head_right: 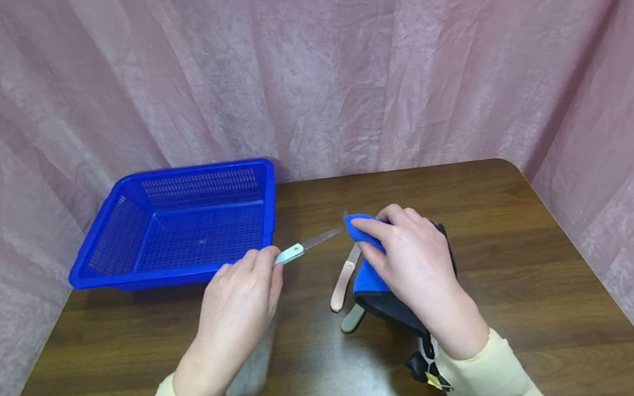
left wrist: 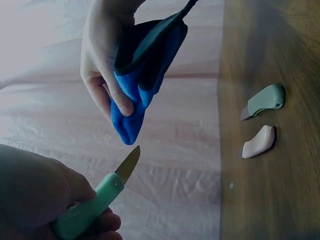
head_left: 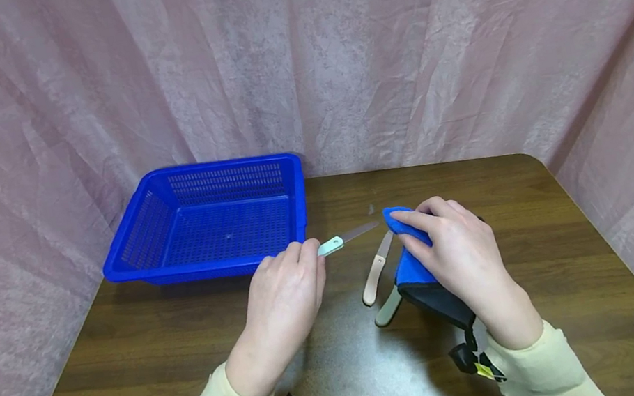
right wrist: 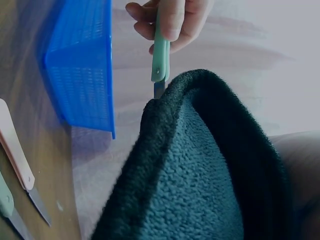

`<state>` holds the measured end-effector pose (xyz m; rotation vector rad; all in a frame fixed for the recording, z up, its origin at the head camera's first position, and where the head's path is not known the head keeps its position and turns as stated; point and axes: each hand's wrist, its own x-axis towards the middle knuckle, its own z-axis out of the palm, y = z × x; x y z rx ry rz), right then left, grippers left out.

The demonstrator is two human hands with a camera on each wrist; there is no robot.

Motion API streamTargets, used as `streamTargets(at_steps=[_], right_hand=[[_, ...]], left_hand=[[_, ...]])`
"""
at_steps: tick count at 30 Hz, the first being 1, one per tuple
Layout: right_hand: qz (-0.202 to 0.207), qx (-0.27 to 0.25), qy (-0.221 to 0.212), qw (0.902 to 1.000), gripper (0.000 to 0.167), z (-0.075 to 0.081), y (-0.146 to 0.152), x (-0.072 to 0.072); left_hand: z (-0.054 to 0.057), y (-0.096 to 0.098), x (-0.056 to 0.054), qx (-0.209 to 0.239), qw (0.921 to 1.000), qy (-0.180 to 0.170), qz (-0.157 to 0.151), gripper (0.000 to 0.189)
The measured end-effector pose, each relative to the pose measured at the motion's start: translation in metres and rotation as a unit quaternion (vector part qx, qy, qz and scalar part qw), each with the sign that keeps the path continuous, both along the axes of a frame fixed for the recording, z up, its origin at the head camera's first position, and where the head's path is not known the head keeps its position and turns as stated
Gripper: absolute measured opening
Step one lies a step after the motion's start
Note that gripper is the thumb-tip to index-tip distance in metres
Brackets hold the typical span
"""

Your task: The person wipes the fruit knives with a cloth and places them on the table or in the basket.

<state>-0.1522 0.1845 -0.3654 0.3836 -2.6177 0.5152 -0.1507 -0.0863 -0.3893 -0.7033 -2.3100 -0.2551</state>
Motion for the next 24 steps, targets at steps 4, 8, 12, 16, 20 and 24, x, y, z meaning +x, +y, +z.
streamTargets(at_steps=[4,8,12,16,20,24], right_hand=[[0.0,-0.001,0.003,1.0,0.037,0.0007,-0.001,0.0009],[0.004,-0.002,0.007,1.0,0.037,0.0012,-0.002,0.0024],[0.009,-0.003,0.01,0.9999,0.038,0.0015,-0.0028,0.0034],[0.011,-0.003,0.015,0.9998,0.037,0.0021,-0.0033,0.0037],[0.013,-0.003,0.019,0.9997,0.037,0.0026,-0.0035,0.004],[0.017,-0.004,0.024,0.9996,0.037,0.0025,-0.0039,0.0043]], left_hand=[[-0.0013,0.0006,-0.0005,0.001,1.0,0.0,0.001,0.015],[-0.0028,0.0009,-0.0011,0.001,1.0,-0.003,0.001,0.018],[-0.0041,0.0009,-0.0015,-0.001,1.0,-0.006,0.0,0.02],[-0.005,0.0009,-0.0021,0.001,1.0,-0.002,-0.002,0.023],[-0.0057,0.0012,-0.0029,-0.001,1.0,0.005,-0.003,0.027],[-0.006,0.0013,-0.0031,-0.003,1.0,0.006,0.0,0.027]])
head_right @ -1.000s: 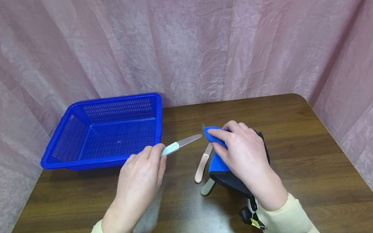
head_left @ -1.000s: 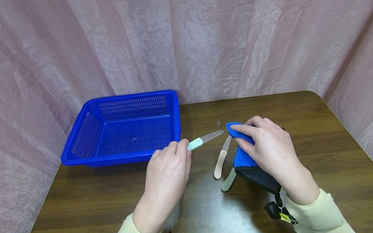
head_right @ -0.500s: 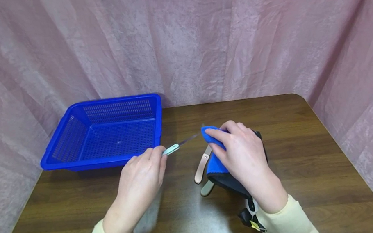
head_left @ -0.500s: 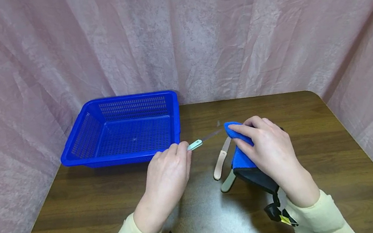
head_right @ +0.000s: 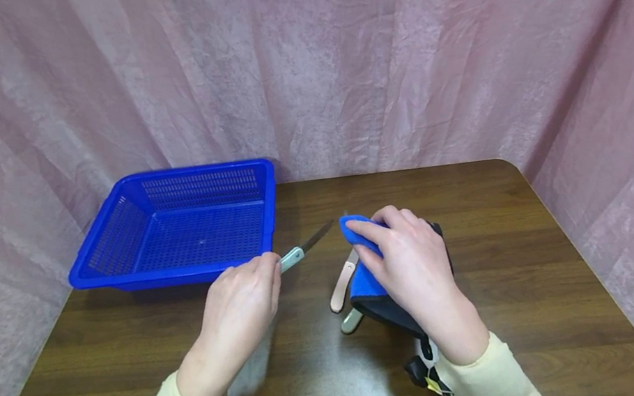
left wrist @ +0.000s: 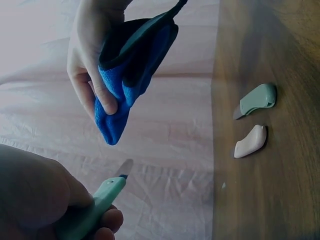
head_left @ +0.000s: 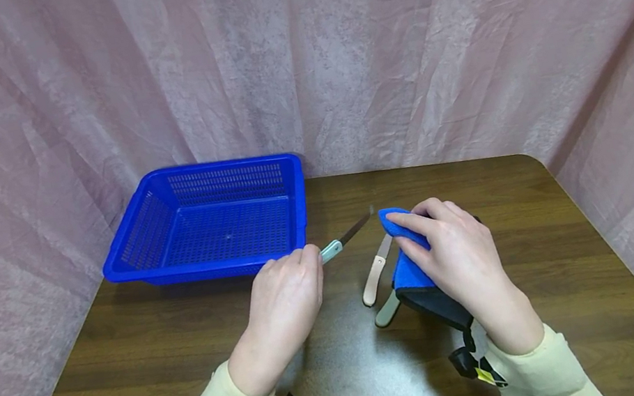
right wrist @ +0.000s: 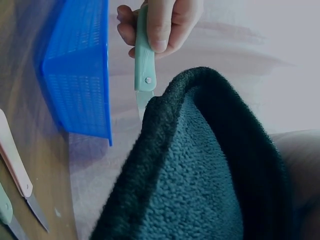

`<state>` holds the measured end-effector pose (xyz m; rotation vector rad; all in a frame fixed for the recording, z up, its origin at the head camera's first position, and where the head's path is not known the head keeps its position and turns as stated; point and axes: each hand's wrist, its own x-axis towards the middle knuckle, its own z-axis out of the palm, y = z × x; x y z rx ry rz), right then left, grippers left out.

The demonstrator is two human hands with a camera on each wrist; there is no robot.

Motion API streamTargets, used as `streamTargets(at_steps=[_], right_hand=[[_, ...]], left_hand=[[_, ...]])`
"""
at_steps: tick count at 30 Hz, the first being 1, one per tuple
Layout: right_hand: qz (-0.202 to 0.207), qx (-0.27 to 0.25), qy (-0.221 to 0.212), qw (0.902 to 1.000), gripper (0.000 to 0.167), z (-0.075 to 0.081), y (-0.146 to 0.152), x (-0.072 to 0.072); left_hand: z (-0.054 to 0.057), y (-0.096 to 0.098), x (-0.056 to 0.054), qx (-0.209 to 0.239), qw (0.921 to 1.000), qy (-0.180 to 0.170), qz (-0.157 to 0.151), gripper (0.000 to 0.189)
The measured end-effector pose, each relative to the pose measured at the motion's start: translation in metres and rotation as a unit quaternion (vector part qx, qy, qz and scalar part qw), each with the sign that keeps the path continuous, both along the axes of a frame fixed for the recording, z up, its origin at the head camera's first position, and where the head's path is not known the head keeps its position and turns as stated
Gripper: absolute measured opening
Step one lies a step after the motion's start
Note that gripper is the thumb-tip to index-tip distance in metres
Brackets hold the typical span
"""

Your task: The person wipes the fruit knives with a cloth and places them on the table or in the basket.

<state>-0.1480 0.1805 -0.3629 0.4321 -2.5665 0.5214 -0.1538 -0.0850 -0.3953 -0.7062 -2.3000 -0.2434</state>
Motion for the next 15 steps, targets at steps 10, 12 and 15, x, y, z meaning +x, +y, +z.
streamTargets(at_steps=[10,12,15], right_hand=[[0.004,-0.001,-0.003,1.0,0.038,-0.0002,-0.0016,0.0006],[0.006,-0.001,-0.002,1.0,0.038,-0.0005,-0.0019,0.0005],[0.007,-0.002,-0.002,1.0,0.038,-0.0008,-0.0022,0.0004]], left_hand=[[-0.0008,-0.0001,0.0015,-0.002,0.9997,-0.024,0.001,0.021],[-0.0005,0.0002,0.0013,-0.002,0.9996,-0.029,0.002,0.019],[-0.0004,0.0009,0.0004,0.003,0.9996,-0.029,0.002,0.016]])
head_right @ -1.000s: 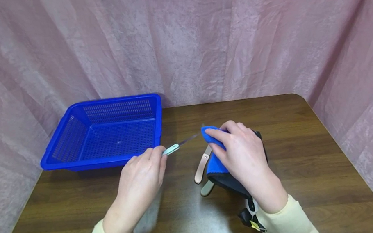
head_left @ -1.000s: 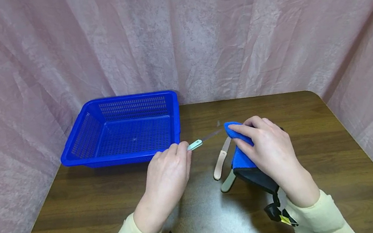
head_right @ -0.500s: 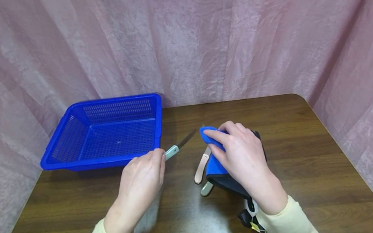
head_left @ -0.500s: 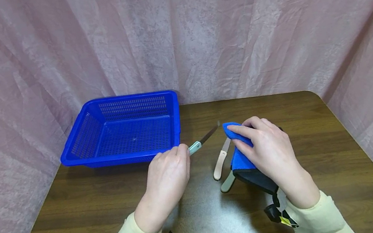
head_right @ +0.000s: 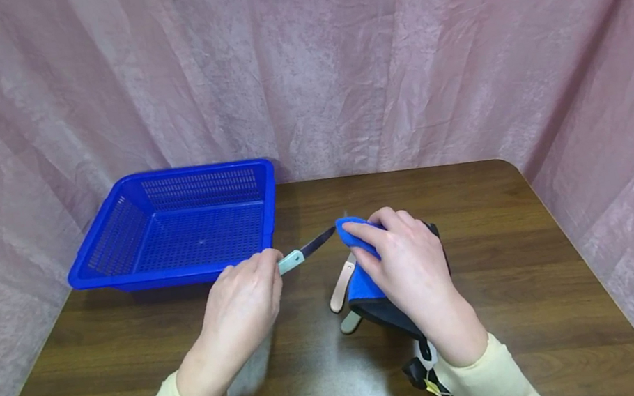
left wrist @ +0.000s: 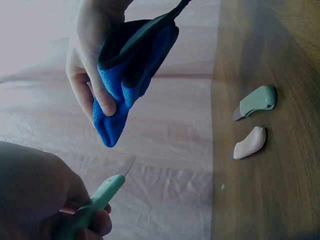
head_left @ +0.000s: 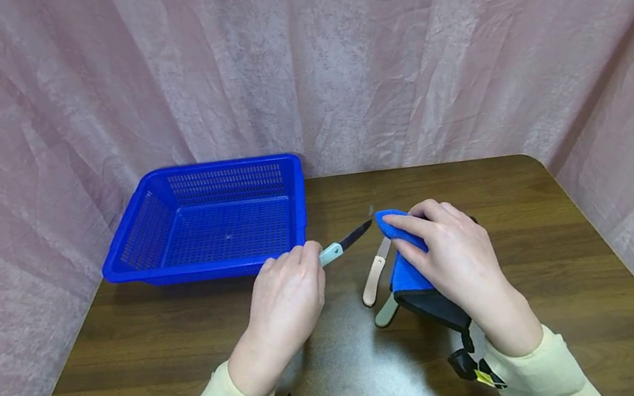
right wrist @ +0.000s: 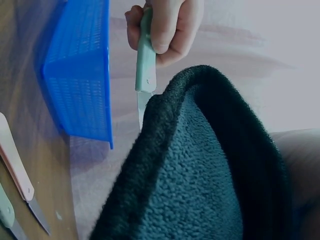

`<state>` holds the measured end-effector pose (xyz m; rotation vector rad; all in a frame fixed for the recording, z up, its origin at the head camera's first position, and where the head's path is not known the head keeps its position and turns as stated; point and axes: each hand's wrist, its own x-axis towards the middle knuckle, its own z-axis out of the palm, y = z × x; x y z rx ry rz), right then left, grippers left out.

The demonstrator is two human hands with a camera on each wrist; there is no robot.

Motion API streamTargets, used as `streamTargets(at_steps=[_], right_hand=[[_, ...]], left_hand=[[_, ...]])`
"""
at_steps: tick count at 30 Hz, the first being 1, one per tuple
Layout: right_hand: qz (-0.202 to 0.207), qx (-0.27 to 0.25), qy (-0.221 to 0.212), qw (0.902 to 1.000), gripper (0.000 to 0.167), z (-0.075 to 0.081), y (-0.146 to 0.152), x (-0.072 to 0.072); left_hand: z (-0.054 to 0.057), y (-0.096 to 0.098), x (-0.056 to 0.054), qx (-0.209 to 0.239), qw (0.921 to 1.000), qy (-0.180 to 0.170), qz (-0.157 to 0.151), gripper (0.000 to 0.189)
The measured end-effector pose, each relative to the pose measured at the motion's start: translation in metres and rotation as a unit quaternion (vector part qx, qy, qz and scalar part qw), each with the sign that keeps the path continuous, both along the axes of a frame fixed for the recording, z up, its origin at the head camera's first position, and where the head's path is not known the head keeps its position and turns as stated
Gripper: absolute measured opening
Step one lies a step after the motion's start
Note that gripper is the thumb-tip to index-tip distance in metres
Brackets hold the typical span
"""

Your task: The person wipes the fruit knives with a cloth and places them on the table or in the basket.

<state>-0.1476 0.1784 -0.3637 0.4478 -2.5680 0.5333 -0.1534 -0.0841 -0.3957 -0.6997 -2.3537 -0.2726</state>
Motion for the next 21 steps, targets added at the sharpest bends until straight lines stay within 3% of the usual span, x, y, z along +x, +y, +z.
streamTargets(at_steps=[12,21], right_hand=[[0.007,-0.002,0.003,1.0,0.038,-0.0001,-0.0027,0.0014],[0.022,0.006,0.01,0.9997,0.038,-0.0022,-0.008,0.002]], left_hand=[[0.0006,-0.0013,0.0016,0.005,0.9995,-0.028,-0.016,0.03],[0.0008,0.0006,0.0015,-0.008,0.9999,-0.002,-0.006,0.027]])
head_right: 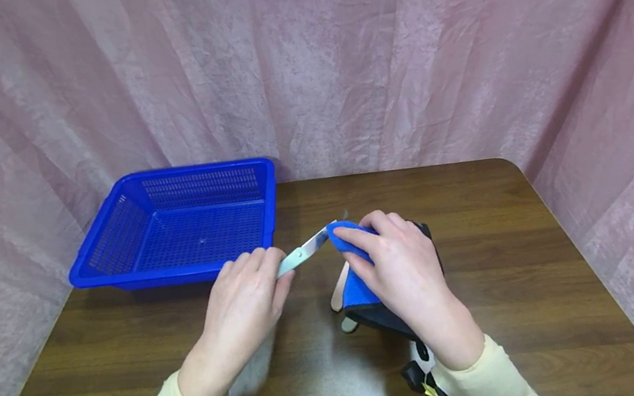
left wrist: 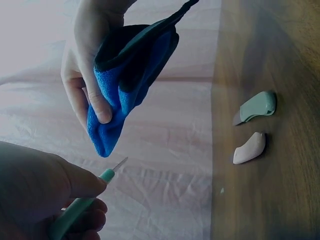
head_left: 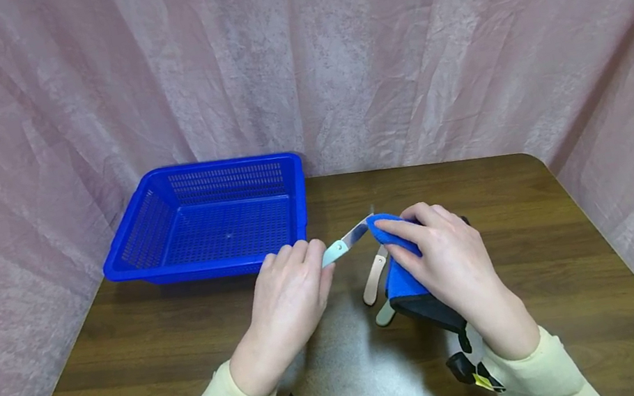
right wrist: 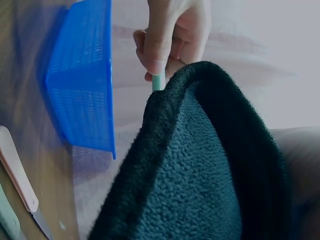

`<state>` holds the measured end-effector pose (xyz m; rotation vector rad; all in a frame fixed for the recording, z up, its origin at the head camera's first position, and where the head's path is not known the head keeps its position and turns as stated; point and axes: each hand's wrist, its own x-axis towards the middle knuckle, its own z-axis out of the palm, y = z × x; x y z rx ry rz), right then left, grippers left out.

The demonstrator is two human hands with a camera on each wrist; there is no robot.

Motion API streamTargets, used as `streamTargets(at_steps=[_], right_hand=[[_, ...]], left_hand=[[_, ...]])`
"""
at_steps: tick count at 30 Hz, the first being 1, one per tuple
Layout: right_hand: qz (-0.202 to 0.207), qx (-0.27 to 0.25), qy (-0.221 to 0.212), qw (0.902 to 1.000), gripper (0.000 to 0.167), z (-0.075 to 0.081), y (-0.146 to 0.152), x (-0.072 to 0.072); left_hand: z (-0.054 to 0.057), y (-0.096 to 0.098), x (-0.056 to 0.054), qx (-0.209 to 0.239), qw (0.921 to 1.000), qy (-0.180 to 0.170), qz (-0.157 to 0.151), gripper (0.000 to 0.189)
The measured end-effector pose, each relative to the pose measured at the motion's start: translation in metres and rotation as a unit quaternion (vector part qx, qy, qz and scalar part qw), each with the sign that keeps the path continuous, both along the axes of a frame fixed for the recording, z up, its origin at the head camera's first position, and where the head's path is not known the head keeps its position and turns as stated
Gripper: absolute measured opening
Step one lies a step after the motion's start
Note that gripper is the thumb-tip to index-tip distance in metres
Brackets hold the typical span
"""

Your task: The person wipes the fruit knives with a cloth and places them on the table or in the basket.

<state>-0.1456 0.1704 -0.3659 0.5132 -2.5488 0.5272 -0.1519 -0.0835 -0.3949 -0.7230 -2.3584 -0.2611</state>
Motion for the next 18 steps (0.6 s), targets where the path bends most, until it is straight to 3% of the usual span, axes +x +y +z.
streamTargets(at_steps=[18], right_hand=[[0.049,0.01,0.018,0.9986,0.041,-0.005,-0.013,0.004]], left_hand=[[-0.002,0.003,0.001,-0.013,0.9999,0.007,-0.002,0.028]])
